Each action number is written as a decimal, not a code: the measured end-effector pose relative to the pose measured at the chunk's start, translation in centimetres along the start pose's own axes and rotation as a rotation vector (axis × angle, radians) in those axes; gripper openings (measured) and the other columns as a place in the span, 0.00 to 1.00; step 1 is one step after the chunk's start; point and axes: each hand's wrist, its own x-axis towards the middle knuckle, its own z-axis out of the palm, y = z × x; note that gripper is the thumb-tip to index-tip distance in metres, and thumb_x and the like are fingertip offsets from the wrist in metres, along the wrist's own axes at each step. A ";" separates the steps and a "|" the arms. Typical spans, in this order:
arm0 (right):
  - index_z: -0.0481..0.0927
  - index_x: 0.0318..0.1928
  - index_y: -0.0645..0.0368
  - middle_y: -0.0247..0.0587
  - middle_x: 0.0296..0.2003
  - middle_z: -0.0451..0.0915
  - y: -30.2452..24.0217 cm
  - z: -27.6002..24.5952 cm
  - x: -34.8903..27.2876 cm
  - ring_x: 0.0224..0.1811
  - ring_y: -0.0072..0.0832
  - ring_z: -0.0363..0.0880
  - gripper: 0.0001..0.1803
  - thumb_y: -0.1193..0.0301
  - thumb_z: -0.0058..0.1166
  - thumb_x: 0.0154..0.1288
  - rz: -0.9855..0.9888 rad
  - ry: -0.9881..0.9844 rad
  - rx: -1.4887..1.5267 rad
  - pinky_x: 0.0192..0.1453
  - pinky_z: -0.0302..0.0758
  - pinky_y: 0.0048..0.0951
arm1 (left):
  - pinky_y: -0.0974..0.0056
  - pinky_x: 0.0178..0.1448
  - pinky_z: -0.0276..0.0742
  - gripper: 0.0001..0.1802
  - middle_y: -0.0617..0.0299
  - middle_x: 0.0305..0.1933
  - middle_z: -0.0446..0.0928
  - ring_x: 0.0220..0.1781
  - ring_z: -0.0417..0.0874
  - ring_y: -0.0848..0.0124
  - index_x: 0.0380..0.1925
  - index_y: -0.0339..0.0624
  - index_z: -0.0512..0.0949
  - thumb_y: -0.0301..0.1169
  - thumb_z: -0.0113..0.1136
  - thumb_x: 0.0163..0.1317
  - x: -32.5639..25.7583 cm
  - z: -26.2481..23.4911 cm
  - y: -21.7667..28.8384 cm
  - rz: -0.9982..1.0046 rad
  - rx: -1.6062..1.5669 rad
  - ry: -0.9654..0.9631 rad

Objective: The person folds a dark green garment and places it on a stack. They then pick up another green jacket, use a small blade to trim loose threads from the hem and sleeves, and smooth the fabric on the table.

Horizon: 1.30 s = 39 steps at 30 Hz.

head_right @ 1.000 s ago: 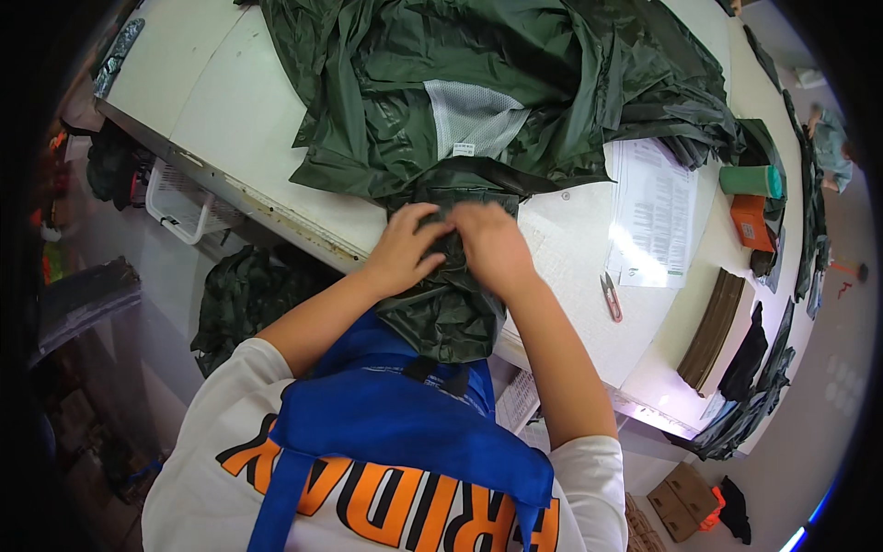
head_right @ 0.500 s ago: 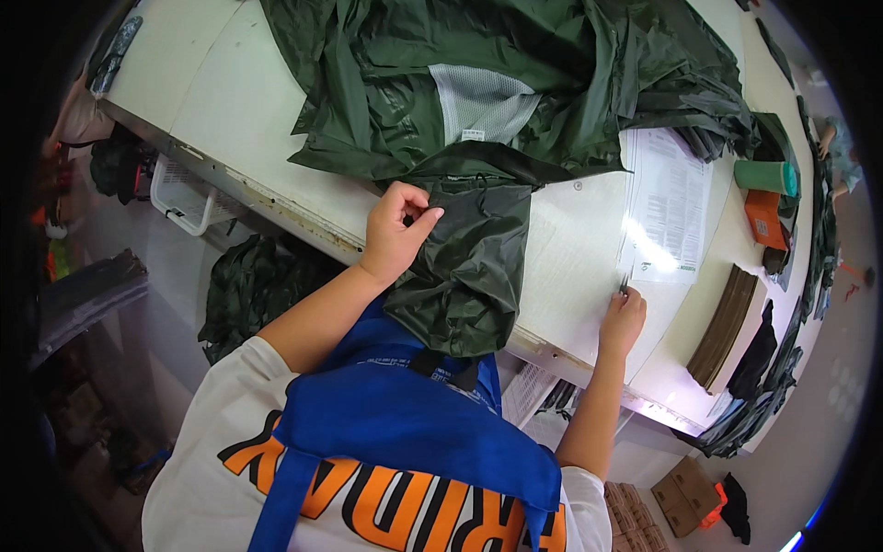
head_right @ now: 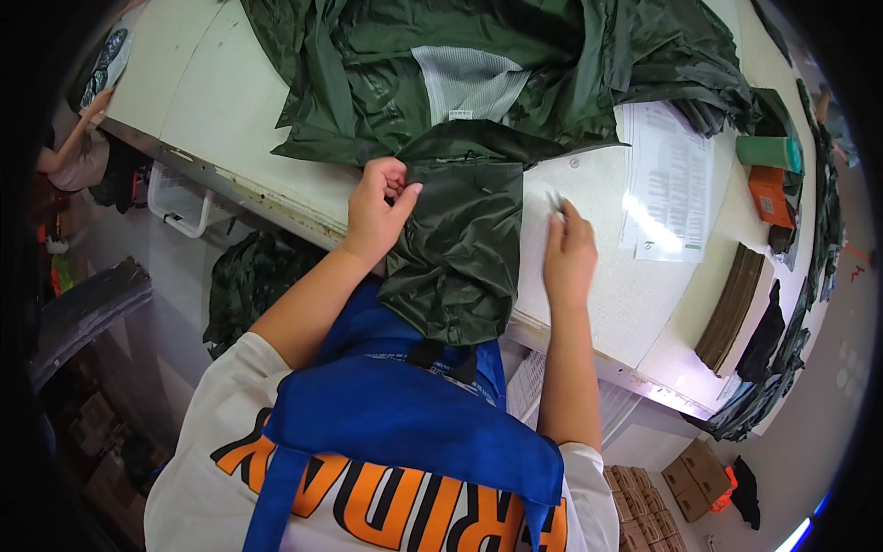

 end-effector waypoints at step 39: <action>0.79 0.46 0.54 0.36 0.43 0.78 -3.7 3.6 0.5 0.49 0.38 0.74 0.21 0.64 0.63 0.50 -0.285 -0.625 0.103 0.54 0.69 0.39 | 0.52 0.40 0.74 0.11 0.54 0.29 0.79 0.35 0.81 0.53 0.41 0.43 0.73 0.33 0.57 0.58 -1.3 0.0 0.0 0.293 0.526 -0.634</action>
